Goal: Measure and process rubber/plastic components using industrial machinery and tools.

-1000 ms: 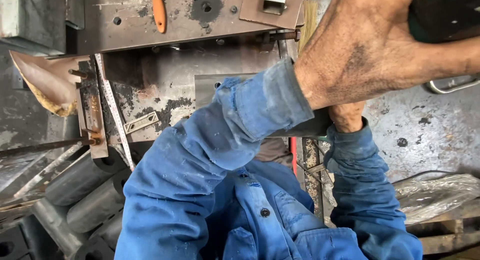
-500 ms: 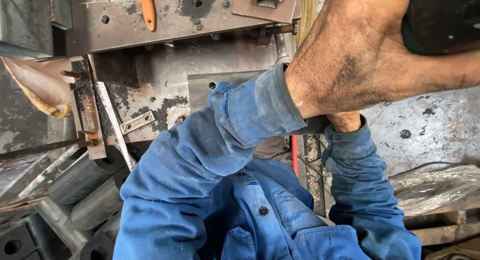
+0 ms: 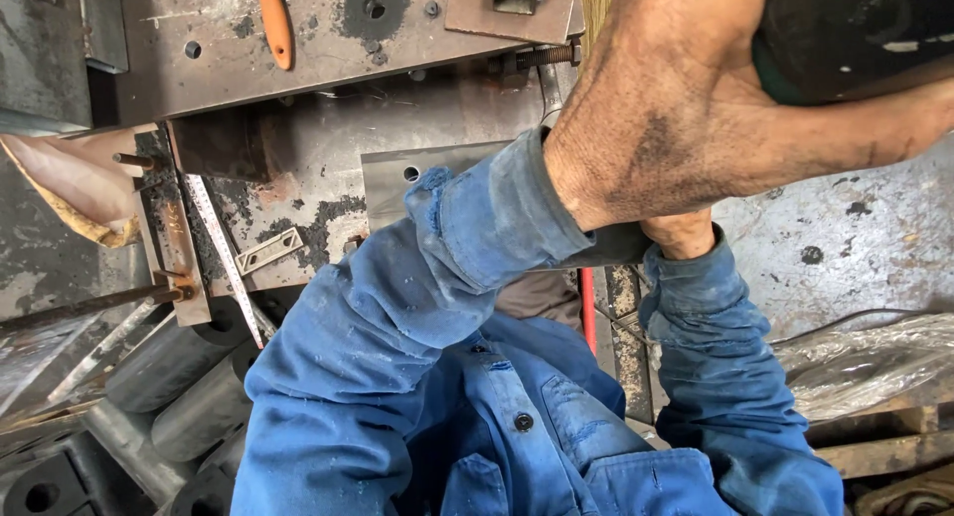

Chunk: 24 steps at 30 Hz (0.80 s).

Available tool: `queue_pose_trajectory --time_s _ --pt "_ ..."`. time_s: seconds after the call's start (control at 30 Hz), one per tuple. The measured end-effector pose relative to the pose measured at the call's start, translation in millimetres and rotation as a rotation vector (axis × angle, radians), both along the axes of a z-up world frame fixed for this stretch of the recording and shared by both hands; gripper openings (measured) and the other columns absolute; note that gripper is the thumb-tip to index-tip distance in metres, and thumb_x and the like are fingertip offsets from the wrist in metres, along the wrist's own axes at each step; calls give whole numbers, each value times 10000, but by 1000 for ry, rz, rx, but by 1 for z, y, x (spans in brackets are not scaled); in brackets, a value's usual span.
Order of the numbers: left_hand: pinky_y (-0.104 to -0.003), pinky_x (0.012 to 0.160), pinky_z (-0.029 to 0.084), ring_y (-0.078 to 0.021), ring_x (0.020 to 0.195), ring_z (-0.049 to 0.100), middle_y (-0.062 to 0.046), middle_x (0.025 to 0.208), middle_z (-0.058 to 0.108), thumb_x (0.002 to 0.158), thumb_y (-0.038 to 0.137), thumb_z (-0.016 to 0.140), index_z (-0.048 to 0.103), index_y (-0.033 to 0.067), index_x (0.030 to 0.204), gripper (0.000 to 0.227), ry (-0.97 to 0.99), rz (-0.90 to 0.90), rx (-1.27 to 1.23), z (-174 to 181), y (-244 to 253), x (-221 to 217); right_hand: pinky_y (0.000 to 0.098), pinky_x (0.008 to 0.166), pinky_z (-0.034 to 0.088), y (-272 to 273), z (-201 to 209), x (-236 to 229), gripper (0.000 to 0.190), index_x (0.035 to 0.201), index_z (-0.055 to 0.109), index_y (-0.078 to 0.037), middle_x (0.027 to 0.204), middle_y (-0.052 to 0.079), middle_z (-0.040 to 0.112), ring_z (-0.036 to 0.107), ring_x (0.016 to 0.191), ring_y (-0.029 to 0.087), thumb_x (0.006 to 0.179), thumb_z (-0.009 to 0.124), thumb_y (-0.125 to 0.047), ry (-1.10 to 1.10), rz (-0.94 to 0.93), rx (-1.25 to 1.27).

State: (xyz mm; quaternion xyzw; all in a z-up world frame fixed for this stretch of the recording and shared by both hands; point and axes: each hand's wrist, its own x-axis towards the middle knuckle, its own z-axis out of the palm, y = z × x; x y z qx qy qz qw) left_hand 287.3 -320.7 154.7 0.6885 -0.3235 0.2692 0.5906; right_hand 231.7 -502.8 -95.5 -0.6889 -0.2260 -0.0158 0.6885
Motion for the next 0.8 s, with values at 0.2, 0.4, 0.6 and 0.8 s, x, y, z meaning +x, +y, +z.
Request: queue_pose_trajectory --time_s 0.2,0.4,0.6,0.8 --pt "-248 783 560 -86 948 708 11 1147 675 855 537 928 611 154 1260 641 16 67 73 11 4 -8 444 1311 373 -1 -4 -6 651 1608 364 -51 1618 120 485 479 1502 254 1058 701 -142 -44 -32 -121" --pt "-231 876 582 -91 1056 702 24 1175 649 854 471 883 566 180 1315 631 0 35 55 12 4 -8 447 1281 425 9 16 -10 674 1594 386 -66 1594 98 505 507 1468 241 1044 758 -174 73 -39 43" --pt "-255 977 619 -136 1130 730 -45 1293 664 954 468 914 547 130 1366 647 55 -140 30 -7 -1 -7 434 1254 436 10 62 -12 653 1564 419 -48 1557 99 531 527 1426 236 1031 727 -264 97 -97 181" --pt "-172 991 596 -109 1231 675 -74 1424 591 1181 223 560 460 140 1476 322 75 -65 209 -40 -23 -3 421 1228 447 11 119 -4 657 1535 453 -31 1519 102 556 546 1385 232 1017 695 -355 40 -144 342"
